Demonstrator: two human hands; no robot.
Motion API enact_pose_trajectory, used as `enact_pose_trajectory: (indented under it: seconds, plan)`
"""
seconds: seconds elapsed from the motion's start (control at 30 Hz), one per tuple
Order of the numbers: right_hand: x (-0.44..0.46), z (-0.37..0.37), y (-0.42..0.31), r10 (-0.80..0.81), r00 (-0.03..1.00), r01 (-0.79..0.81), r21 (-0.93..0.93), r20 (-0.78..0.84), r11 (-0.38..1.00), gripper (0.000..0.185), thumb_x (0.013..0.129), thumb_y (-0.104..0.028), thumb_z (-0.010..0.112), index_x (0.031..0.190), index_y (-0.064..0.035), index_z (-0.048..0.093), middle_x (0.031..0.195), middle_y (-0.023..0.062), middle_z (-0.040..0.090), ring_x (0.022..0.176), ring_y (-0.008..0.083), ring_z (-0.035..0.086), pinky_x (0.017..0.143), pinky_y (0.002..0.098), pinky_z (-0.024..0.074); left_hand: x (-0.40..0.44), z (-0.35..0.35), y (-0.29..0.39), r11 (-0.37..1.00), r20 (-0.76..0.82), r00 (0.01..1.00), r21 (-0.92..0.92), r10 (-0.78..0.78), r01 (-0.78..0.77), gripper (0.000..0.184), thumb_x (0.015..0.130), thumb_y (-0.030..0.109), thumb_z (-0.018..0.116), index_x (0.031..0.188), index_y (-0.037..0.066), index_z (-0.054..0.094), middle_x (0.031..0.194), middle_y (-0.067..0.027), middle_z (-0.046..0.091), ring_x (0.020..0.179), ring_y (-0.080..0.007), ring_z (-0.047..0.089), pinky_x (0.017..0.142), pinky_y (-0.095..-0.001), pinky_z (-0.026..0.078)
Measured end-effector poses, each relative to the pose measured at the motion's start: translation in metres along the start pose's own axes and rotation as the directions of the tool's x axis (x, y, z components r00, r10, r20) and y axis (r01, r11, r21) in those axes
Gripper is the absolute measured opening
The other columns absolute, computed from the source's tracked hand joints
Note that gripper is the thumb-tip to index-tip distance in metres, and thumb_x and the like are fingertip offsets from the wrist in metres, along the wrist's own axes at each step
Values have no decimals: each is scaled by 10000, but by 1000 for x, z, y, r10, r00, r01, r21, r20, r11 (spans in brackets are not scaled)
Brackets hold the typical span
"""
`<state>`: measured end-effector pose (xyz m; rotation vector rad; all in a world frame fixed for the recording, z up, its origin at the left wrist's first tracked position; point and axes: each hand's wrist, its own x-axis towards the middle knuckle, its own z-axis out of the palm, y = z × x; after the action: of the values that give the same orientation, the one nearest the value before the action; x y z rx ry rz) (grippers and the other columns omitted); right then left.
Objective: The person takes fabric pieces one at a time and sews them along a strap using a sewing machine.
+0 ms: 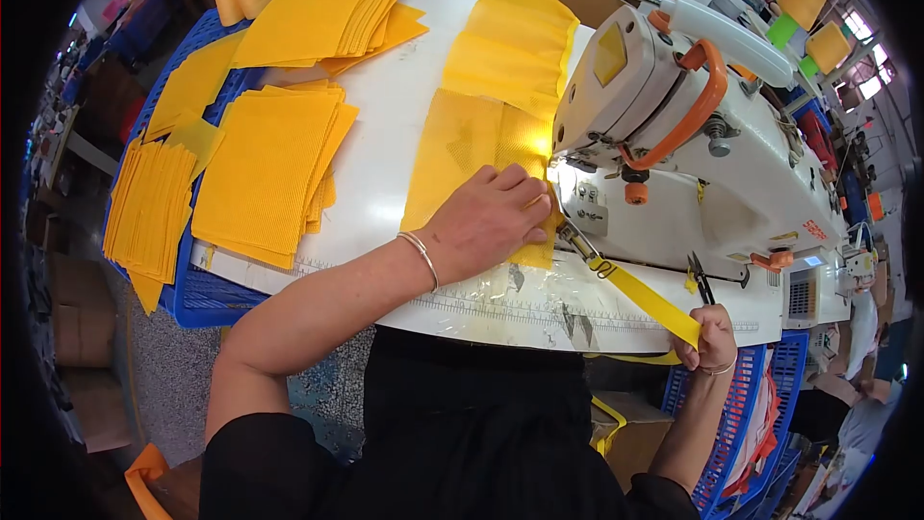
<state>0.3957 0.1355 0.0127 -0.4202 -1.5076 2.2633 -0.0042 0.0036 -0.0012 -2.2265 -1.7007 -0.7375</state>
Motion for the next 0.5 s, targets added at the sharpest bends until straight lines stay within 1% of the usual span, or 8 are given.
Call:
enact_pose_trajectory:
  seconds: [0.23, 0.37, 0.5]
  plan:
    - [-10, -2, -3, 5, 1000, -6, -82, -21, 997, 433, 982, -299, 628, 773, 80, 625, 602, 158, 635, 312, 137, 442, 332, 242, 378, 1, -3, 2, 998, 8, 1000, 63, -2, 1, 264, 898, 269, 682, 1107, 121, 618, 1056, -13, 548, 933, -192, 520, 817, -307, 437]
    - [-10, -5, -1, 28, 999, -29, -28, -24, 999, 408, 978, -288, 635, 778, 68, 622, 609, 162, 639, 320, 137, 456, 338, 236, 377, -1, -2, -1, 995, -41, 996, -59, 76, -79, 277, 899, 269, 681, 1118, 117, 608, 1020, -14, 531, 927, -189, 516, 806, -308, 432]
    - [-9, 0, -4, 36, 998, -38, -41, -58, 998, 382, 972, -272, 638, 787, 62, 622, 611, 160, 638, 322, 135, 458, 342, 233, 381, -1, 2, -2, 998, -21, 998, -17, 57, -57, 263, 906, 306, 655, 1062, 99, 612, 1037, -28, 562, 931, -193, 509, 809, -311, 424]
